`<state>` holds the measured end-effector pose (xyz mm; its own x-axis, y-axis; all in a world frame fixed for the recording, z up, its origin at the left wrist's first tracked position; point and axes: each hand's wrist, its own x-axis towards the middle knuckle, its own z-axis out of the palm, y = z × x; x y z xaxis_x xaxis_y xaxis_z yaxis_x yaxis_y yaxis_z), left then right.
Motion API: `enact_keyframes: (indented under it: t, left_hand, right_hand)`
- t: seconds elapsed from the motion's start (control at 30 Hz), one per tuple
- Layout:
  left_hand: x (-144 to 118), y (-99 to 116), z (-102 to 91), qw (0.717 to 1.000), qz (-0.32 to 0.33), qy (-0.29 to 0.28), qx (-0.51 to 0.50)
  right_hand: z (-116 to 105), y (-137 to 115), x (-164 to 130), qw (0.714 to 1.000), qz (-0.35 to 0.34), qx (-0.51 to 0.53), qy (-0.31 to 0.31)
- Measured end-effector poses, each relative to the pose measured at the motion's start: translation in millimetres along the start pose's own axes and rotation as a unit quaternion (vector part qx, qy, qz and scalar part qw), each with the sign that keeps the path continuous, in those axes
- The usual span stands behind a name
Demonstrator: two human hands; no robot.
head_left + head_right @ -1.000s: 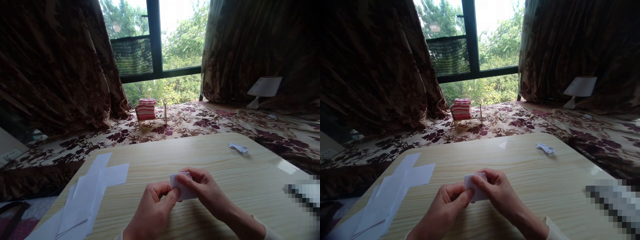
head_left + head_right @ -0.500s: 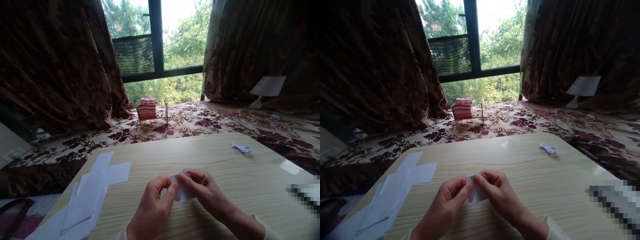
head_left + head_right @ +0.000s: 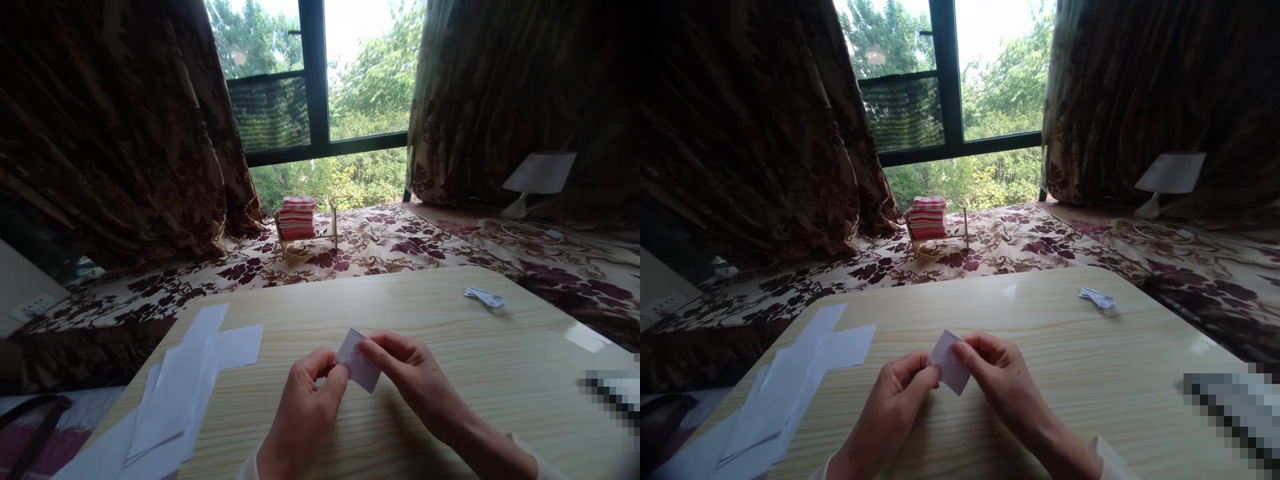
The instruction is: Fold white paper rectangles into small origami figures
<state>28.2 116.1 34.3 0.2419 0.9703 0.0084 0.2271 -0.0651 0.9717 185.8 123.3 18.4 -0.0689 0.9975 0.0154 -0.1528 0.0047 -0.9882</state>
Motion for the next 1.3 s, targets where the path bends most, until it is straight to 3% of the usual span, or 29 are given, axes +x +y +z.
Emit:
enact_keyframes:
  t: [0.3, 0.5, 0.7, 0.8, 0.93, 1.1, 1.23, 1.3]
  left_hand:
    - [-2, 2, -3.2, 0.999, 0.050, 0.003, -0.019]
    - [-2, -3, 1.3, 0.998, 0.058, -0.002, 0.034]
    - [-8, -2, 6.1, 0.991, 0.095, -0.016, 0.088]
    - [-8, -4, 7.3, 0.989, 0.104, -0.012, 0.107]
    - [-5, -5, 6.0, 0.992, 0.079, 0.016, 0.096]
    - [-1, -5, 4.7, 0.997, 0.041, 0.056, 0.042]
    - [-1, -5, 4.8, 0.995, 0.035, 0.089, 0.029]
    - [0, -4, 3.6, 0.992, 0.032, 0.123, 0.023]
  right_hand:
    - [0, 4, -2, 0.999, -0.037, -0.014, -0.008]
    - [0, 1, -3, 0.998, 0.003, -0.022, -0.051]
    - [4, 4, -6, 0.996, -0.037, -0.066, -0.041]
    - [4, 4, -5, 0.997, -0.021, -0.065, -0.033]
    - [0, 1, -1, 0.996, 0.014, -0.064, -0.054]
    - [-6, 2, 1, 0.995, -0.030, -0.086, -0.042]
    - [-6, 1, 1, 0.996, -0.047, -0.077, 0.026]
    - [-5, -2, 1, 0.996, -0.040, -0.077, 0.031]
